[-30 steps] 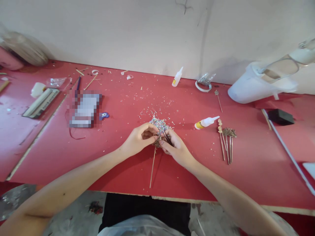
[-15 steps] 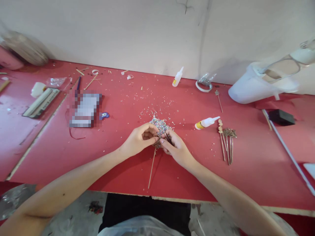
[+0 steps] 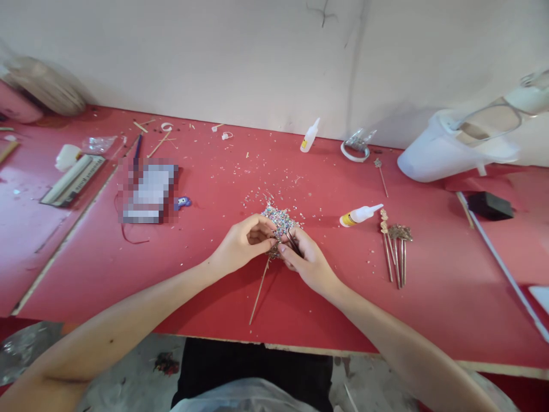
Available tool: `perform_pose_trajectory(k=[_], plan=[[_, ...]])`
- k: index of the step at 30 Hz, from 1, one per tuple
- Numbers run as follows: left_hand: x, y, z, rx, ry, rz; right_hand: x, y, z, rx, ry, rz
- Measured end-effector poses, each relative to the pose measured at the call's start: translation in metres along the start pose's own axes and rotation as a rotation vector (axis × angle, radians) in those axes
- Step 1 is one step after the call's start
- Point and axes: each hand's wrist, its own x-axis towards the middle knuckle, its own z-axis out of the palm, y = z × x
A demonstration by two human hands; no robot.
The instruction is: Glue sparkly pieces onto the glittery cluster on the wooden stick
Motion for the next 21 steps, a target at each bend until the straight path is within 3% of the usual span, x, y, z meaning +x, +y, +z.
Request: perform_pose_trajectory(k=[14, 21], plan=[[-0.0015, 0.0025, 0.001, 0.048, 0.065, 0.015, 0.0001, -0.0034, 0.0003, -0.055, 0.013, -0.021], [-0.0014, 0.0022, 0.002, 0.077, 0.076, 0.031, 0.0001, -0.0088, -0.0032, -0.281, 0.054, -0.083]])
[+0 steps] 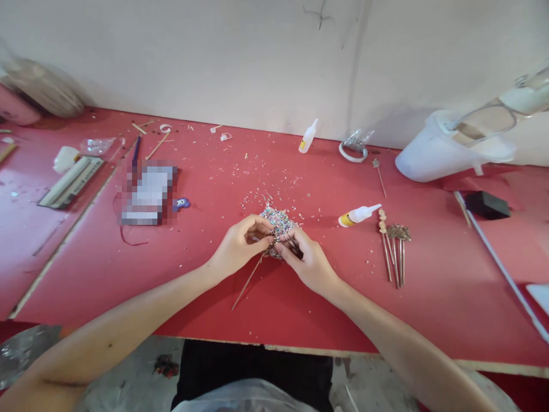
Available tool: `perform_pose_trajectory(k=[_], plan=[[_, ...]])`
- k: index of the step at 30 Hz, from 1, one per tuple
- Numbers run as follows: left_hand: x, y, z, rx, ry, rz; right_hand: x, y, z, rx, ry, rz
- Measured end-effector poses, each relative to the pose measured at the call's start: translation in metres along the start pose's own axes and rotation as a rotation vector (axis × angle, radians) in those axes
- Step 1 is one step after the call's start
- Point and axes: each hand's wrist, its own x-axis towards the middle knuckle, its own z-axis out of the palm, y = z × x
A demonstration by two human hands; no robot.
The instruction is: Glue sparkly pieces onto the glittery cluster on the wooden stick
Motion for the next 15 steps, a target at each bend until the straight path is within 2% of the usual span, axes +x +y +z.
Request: perform_pose_trajectory(k=[7, 15], plan=[[-0.0008, 0.0003, 0.0005, -0.014, -0.004, -0.018, -0.0004, 0.0, 0.0, -0.107, 0.012, -0.032], [-0.0002, -0.0021, 0.0004, -0.064, -0.037, -0.031, 0.0011, -0.0001, -0.0052, -0.106, -0.016, -0.029]])
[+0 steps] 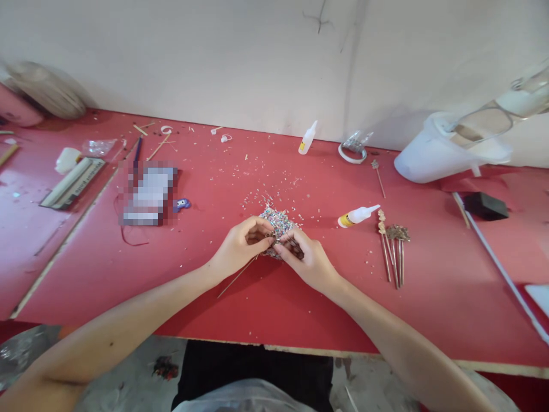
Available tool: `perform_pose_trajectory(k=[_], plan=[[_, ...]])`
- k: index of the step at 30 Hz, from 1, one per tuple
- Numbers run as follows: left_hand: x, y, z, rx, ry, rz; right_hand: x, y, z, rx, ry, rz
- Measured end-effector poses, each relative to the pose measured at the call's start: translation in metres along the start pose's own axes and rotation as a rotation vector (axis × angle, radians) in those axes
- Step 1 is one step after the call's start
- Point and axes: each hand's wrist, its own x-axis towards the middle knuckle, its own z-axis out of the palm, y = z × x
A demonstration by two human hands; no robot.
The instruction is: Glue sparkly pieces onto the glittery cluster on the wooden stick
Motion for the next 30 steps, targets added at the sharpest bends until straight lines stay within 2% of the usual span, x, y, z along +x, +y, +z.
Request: perform_pose_trajectory(k=[17, 30], plan=[[-0.0051, -0.0008, 0.0025, 0.079, -0.052, 0.047, 0.0016, -0.0042, -0.0022, 0.052, 0.002, 0.024], [-0.0032, -0.0026, 0.0037, 0.021, -0.062, 0.037, 0.0011, -0.0042, -0.0023, 0.056, 0.007, 0.037]])
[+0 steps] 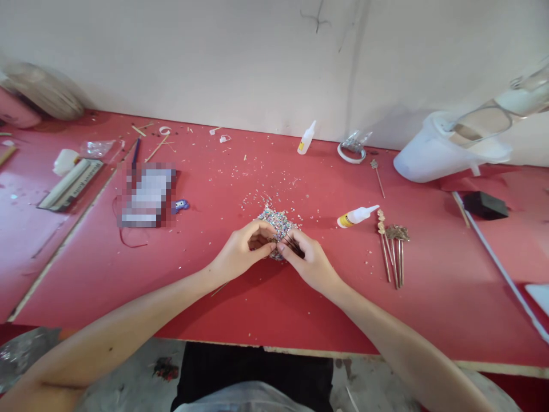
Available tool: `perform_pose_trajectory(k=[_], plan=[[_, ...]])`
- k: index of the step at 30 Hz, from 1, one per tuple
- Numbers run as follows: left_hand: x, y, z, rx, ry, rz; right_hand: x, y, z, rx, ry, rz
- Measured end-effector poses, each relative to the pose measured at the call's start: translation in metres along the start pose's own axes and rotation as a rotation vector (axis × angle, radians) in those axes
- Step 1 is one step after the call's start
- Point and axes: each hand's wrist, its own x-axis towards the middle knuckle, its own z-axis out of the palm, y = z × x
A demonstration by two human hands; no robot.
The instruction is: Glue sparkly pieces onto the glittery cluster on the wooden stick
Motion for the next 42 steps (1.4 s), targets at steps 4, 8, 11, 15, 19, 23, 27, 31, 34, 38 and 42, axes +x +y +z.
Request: perform_pose_trajectory(k=[4, 8, 11, 15, 19, 23, 27, 31, 34, 38, 42], plan=[[0.0, 0.0, 0.001, 0.005, 0.006, -0.006, -0.001, 0.0, 0.001, 0.004, -0.006, 0.007], [0.0, 0.0, 0.001, 0.004, 0.007, -0.005, -0.001, 0.0, 0.003, 0.006, -0.007, 0.0], [0.001, 0.0, 0.001, 0.006, 0.012, -0.003, -0.001, 0.0, 0.001, 0.004, 0.013, -0.012], [0.002, 0.002, -0.001, 0.01, 0.028, -0.018, 0.002, 0.002, -0.006, -0.115, 0.118, -0.061], [0.003, 0.003, -0.003, 0.003, 0.028, -0.026, 0.008, 0.009, -0.015, -0.378, 0.209, -0.197], [0.003, 0.0, -0.004, -0.015, 0.021, -0.018, 0.013, 0.016, -0.02, -0.492, 0.229, -0.31], [0.004, -0.002, -0.005, -0.034, 0.005, -0.019, 0.017, 0.022, -0.024, -0.594, 0.302, -0.345], [0.004, -0.003, -0.007, -0.032, -0.02, -0.015, 0.021, 0.027, -0.027, -0.685, 0.335, -0.3], [0.004, -0.003, -0.007, -0.028, -0.02, -0.005, 0.023, 0.028, -0.028, -0.702, 0.348, -0.26], [0.005, -0.004, -0.006, -0.051, -0.006, -0.004, 0.019, 0.021, -0.026, -0.66, 0.401, -0.345], [0.006, -0.004, -0.005, -0.06, 0.006, -0.006, 0.011, 0.013, -0.017, -0.506, 0.293, -0.439]])
